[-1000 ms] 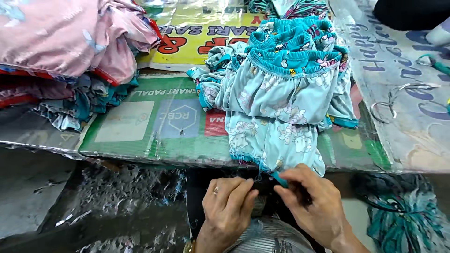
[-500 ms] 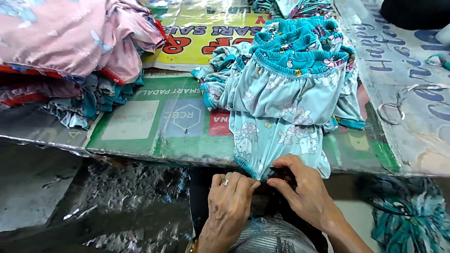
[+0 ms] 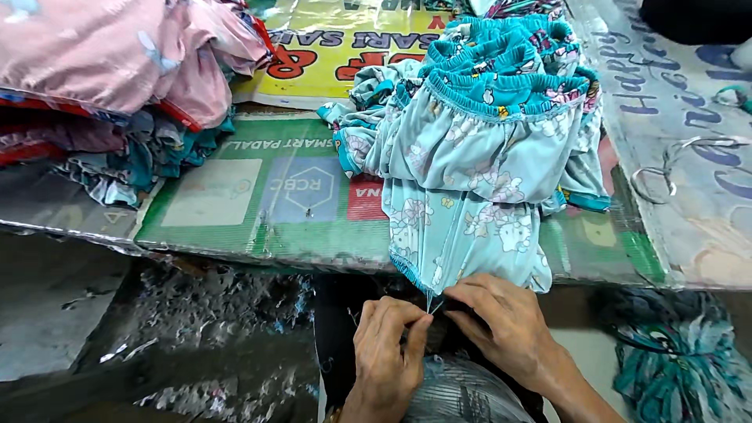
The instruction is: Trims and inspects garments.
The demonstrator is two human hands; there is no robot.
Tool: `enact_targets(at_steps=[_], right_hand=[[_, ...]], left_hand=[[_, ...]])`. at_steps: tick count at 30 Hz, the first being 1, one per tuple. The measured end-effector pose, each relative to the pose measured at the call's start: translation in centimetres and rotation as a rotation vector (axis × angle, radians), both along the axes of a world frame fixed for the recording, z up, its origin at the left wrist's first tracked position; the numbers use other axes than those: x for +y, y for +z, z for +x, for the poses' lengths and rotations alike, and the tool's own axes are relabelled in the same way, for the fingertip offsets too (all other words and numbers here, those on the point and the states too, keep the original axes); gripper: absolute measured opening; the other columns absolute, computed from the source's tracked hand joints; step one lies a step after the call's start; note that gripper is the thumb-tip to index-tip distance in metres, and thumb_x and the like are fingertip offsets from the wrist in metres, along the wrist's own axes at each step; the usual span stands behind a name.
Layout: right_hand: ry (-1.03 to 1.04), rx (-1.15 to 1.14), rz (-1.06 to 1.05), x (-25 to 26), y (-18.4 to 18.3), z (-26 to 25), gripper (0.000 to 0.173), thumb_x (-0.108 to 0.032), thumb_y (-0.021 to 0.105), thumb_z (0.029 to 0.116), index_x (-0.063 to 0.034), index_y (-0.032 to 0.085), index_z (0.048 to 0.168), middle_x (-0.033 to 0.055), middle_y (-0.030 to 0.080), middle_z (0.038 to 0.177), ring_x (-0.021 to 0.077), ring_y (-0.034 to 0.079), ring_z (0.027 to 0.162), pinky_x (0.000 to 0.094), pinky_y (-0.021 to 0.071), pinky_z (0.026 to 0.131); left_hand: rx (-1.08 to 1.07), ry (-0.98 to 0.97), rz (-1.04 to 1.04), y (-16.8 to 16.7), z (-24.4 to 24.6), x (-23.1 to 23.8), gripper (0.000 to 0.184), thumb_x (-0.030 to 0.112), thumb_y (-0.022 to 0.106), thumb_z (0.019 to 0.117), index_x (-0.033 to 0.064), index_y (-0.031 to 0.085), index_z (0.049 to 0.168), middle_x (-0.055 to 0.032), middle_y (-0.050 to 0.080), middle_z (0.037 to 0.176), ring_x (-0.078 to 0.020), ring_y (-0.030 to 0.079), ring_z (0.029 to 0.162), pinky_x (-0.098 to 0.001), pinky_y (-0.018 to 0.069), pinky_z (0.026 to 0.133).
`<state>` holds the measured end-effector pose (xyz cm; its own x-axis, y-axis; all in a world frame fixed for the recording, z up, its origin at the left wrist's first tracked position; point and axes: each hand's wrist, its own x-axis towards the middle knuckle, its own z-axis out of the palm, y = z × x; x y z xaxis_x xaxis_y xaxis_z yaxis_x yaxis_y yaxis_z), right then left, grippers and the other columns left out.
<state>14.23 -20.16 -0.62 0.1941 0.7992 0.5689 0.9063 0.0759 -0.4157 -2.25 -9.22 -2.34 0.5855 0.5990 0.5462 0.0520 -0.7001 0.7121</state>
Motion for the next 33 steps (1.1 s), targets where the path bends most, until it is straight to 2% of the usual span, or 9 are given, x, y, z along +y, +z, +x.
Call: enact_targets(at_steps=[6,11,18,28,33], right_hand=[[-0.088,0.000,0.083,-0.1,-0.7,-0.7,0.018,-0.025,0.066,0.1012,-0.0095,0.069,0.109,0.0072,0.074,0.098,0.0140,0.071,0.088,0.0247,0.0551,0.073],[-0.136,-0.018,0.115,0.2,-1.1,-1.1,0.017,-0.024,0.066,0.1006,-0.0095,0.069,0.108,0.0073,0.074,0.098,0.0141,0.070,0.087,0.0249,0.0549,0.073],[-0.152,-0.033,0.122,-0.1,-1.3,-1.7,0.018,-0.024,0.065,0.1012,-0.0091,0.068,0.110,0.0075,0.074,0.097,0.0140,0.070,0.087,0.0234,0.0547,0.072],[-0.213,-0.012,0.154,-0.1,-1.8,-2.0,0.013,-0.020,0.064,0.1012,-0.0088,0.071,0.103,0.0065,0.075,0.092,0.0130,0.072,0.085,0.0244,0.0564,0.073],[-0.173,-0.049,0.148,-0.2,-1.5,-2.1,0.018,-0.026,0.063,0.1016,-0.0102,0.065,0.111,0.0067,0.071,0.096,0.0138,0.068,0.085,0.0234,0.0541,0.072]], left_hand=[[-0.141,-0.121,-0.382,0.3,0.4,-0.4,0.021,0.028,0.058,0.1051,0.0104,0.064,0.096,0.0028,0.062,0.089,-0.0011,0.062,0.077,-0.0147,0.0552,0.068],[-0.203,-0.176,-0.542,0.5,0.6,-0.8,0.020,0.026,0.059,0.1047,0.0090,0.064,0.095,0.0026,0.062,0.087,-0.0019,0.062,0.072,-0.0160,0.0559,0.065],[-0.234,-0.204,-0.632,0.6,0.7,-1.0,0.020,0.025,0.058,0.1050,0.0098,0.064,0.094,0.0034,0.061,0.085,-0.0019,0.062,0.072,-0.0168,0.0563,0.067],[-0.221,-0.232,-0.633,0.6,0.6,-1.2,0.021,0.027,0.058,0.1046,0.0098,0.064,0.094,0.0028,0.061,0.085,-0.0020,0.062,0.072,-0.0166,0.0563,0.067],[-0.220,-0.201,-0.588,0.3,0.5,-1.1,0.021,0.027,0.059,0.1042,0.0092,0.064,0.094,0.0025,0.062,0.085,-0.0014,0.062,0.073,-0.0152,0.0551,0.067]])
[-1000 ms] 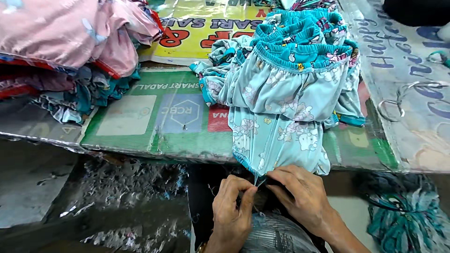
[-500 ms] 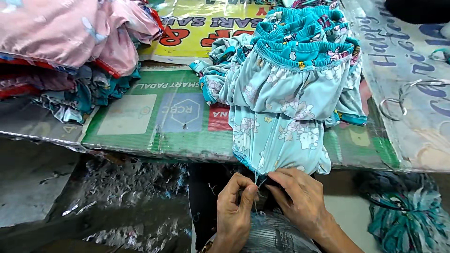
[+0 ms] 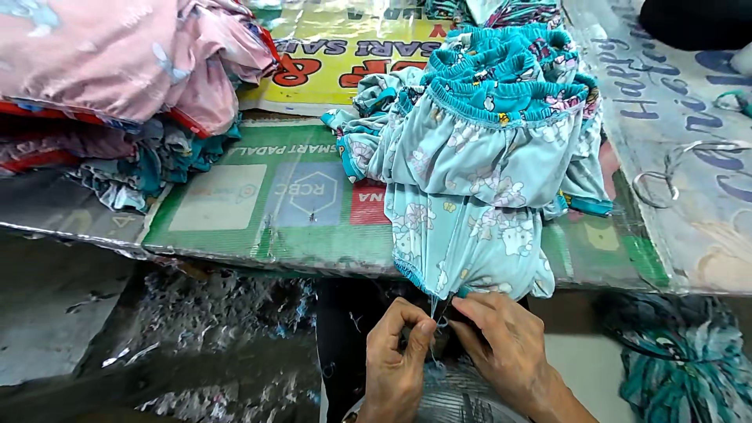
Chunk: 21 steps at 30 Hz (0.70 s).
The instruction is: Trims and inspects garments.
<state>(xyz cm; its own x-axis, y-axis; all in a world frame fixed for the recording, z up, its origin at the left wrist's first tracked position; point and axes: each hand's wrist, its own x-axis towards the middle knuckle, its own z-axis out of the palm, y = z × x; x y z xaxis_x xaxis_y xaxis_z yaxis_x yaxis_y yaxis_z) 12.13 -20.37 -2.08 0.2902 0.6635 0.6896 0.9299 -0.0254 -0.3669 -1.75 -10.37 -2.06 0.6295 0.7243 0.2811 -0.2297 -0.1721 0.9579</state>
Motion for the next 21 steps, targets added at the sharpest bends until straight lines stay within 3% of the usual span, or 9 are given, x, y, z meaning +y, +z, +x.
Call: enact_targets(at_steps=[5,17,19,21], right_hand=[[-0.022,-0.049,-0.013,0.7,0.5,-0.2,0.017,-0.022,0.062,0.1015,-0.0089,0.068,0.111,0.0084,0.073,0.096,0.0159,0.069,0.082,0.0254,0.0528,0.068],[0.000,-0.019,-0.038,1.2,0.1,0.0,0.013,-0.017,0.063,0.1013,-0.0087,0.072,0.105,0.0076,0.076,0.094,0.0157,0.072,0.084,0.0260,0.0555,0.070],[0.051,-0.030,-0.180,0.2,0.7,-0.1,0.015,-0.021,0.063,0.1018,-0.0100,0.072,0.105,0.0064,0.074,0.093,0.0172,0.071,0.082,0.0283,0.0556,0.066],[0.190,-0.075,-0.392,-1.5,1.3,0.0,0.014,-0.024,0.062,0.0992,-0.0119,0.070,0.100,0.0049,0.069,0.086,0.0198,0.068,0.070,0.0322,0.0542,0.053]], left_hand=[[0.008,0.020,0.094,-0.5,0.4,-0.4,0.020,0.026,0.062,0.1030,0.0085,0.065,0.093,0.0015,0.062,0.086,-0.0020,0.063,0.077,-0.0157,0.0556,0.069],[0.083,-0.009,0.349,-0.9,0.2,-0.5,0.023,0.030,0.056,0.1061,0.0120,0.062,0.092,0.0018,0.061,0.086,-0.0047,0.059,0.082,-0.0191,0.0492,0.076],[0.125,-0.078,0.461,-0.6,-1.0,0.2,0.035,0.034,0.049,0.1083,0.0112,0.061,0.083,-0.0001,0.060,0.075,-0.0084,0.059,0.074,-0.0228,0.0485,0.074],[0.305,-0.142,0.608,-0.4,-2.6,1.9,0.055,0.043,0.033,0.1109,0.0118,0.066,0.081,-0.0006,0.065,0.070,-0.0119,0.062,0.068,-0.0296,0.0496,0.069]])
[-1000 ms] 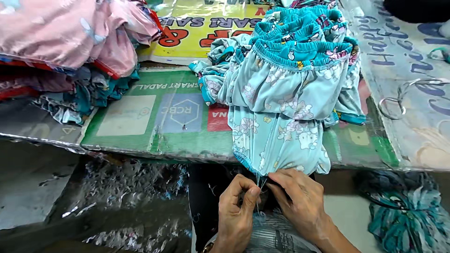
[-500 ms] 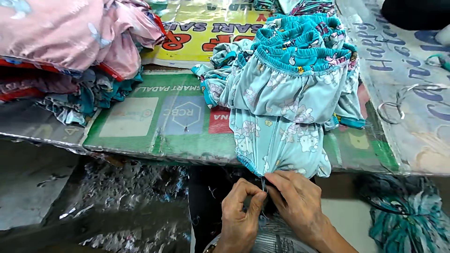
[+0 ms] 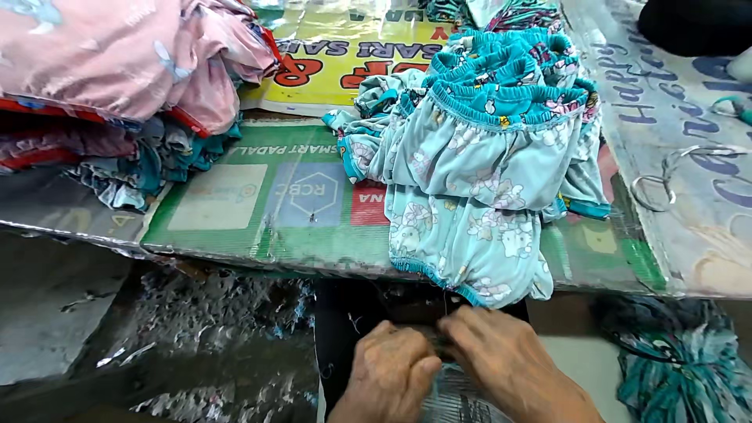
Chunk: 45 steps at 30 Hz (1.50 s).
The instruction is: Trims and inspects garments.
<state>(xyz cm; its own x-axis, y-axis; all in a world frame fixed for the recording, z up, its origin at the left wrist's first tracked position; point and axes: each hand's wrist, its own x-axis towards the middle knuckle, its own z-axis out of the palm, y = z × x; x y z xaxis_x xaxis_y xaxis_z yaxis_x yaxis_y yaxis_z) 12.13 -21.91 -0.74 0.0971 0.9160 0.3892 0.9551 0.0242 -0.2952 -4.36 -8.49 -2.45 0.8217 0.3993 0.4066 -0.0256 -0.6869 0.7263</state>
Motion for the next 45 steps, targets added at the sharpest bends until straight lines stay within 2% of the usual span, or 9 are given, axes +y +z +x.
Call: enact_targets(at_steps=[3,5,12,17,21,23,33,38,45], right_hand=[[0.133,0.152,-0.066,-1.9,1.2,0.7,0.016,-0.029,0.064,0.0988,-0.0142,0.068,0.104,0.0036,0.068,0.088,0.0172,0.067,0.072,0.0308,0.0544,0.054],[-0.031,0.162,0.078,-1.5,1.9,1.2,0.027,-0.039,0.065,0.0985,-0.0164,0.066,0.114,0.0035,0.068,0.090,0.0153,0.066,0.074,0.0289,0.0535,0.057],[-0.322,-0.183,0.131,0.3,0.5,2.4,0.011,-0.015,0.062,0.0941,-0.0084,0.070,0.096,0.0082,0.066,0.078,0.0224,0.063,0.060,0.0322,0.0464,0.047],[-0.247,-0.123,0.269,-1.6,1.9,2.5,0.008,-0.017,0.058,0.0992,-0.0121,0.065,0.100,0.0049,0.059,0.074,0.0178,0.056,0.062,0.0287,0.0427,0.053],[-0.192,-0.136,0.285,-3.0,3.6,2.2,0.006,-0.017,0.057,0.1008,-0.0141,0.062,0.103,0.0025,0.056,0.075,0.0174,0.052,0.064,0.0290,0.0407,0.057],[-0.198,-0.132,0.294,-3.4,3.7,2.5,0.006,-0.017,0.057,0.1007,-0.0143,0.062,0.103,0.0023,0.056,0.075,0.0174,0.052,0.064,0.0287,0.0400,0.058],[-0.150,0.466,0.497,1.2,5.3,3.5,0.034,-0.035,0.066,0.1012,-0.0035,0.066,0.114,0.0027,0.060,0.087,-0.0028,0.052,0.071,0.0087,0.0424,0.062],[-0.186,0.245,0.533,2.5,4.8,3.0,0.009,-0.015,0.066,0.0990,-0.0071,0.067,0.096,0.0055,0.067,0.087,0.0051,0.063,0.075,0.0148,0.0482,0.063],[-0.081,0.199,0.364,0.3,4.9,1.4,0.024,-0.034,0.061,0.1014,-0.0108,0.062,0.104,0.0048,0.067,0.089,0.0116,0.064,0.076,0.0223,0.0505,0.060]], left_hand=[[0.202,0.070,-0.070,-0.5,-0.2,1.8,0.042,0.041,0.042,0.1086,0.0122,0.073,0.102,0.0018,0.072,0.081,-0.0081,0.069,0.072,-0.0301,0.0572,0.066],[0.101,0.063,-0.282,-0.4,1.1,1.7,0.028,0.029,0.052,0.1072,0.0078,0.070,0.110,0.0007,0.075,0.093,-0.0048,0.072,0.083,-0.0234,0.0608,0.075],[-0.061,-0.126,-0.813,0.1,3.8,-1.3,0.022,0.025,0.053,0.1069,0.0057,0.062,0.103,-0.0009,0.072,0.092,-0.0107,0.072,0.084,-0.0283,0.0616,0.078],[-0.097,-0.140,-1.212,0.9,5.3,-1.8,0.059,0.062,0.049,0.1001,0.0062,0.060,0.115,-0.0056,0.074,0.097,-0.0165,0.073,0.083,-0.0318,0.0618,0.073],[-0.345,-0.048,-1.578,3.4,7.7,-1.9,0.026,0.025,0.059,0.1042,0.0002,0.060,0.114,-0.0176,0.073,0.102,-0.0226,0.075,0.084,-0.0377,0.0639,0.074],[-0.478,0.013,-1.537,4.5,8.2,-2.1,0.012,0.009,0.068,0.0969,-0.0003,0.068,0.105,-0.0168,0.075,0.098,-0.0218,0.076,0.085,-0.0381,0.0643,0.077],[-0.524,-0.090,-1.204,5.2,8.2,-1.6,0.016,0.012,0.070,0.0950,0.0037,0.074,0.108,-0.0104,0.076,0.104,-0.0153,0.075,0.095,-0.0325,0.0610,0.089],[-0.492,-0.050,-1.054,4.3,7.7,-1.7,0.019,0.011,0.072,0.0940,0.0031,0.073,0.111,-0.0077,0.076,0.105,-0.0128,0.074,0.095,-0.0312,0.0610,0.089],[-0.515,0.035,-1.235,4.8,8.0,-2.4,0.017,-0.001,0.072,0.0893,0.0002,0.071,0.107,-0.0086,0.076,0.097,-0.0113,0.074,0.088,-0.0274,0.0621,0.081]])
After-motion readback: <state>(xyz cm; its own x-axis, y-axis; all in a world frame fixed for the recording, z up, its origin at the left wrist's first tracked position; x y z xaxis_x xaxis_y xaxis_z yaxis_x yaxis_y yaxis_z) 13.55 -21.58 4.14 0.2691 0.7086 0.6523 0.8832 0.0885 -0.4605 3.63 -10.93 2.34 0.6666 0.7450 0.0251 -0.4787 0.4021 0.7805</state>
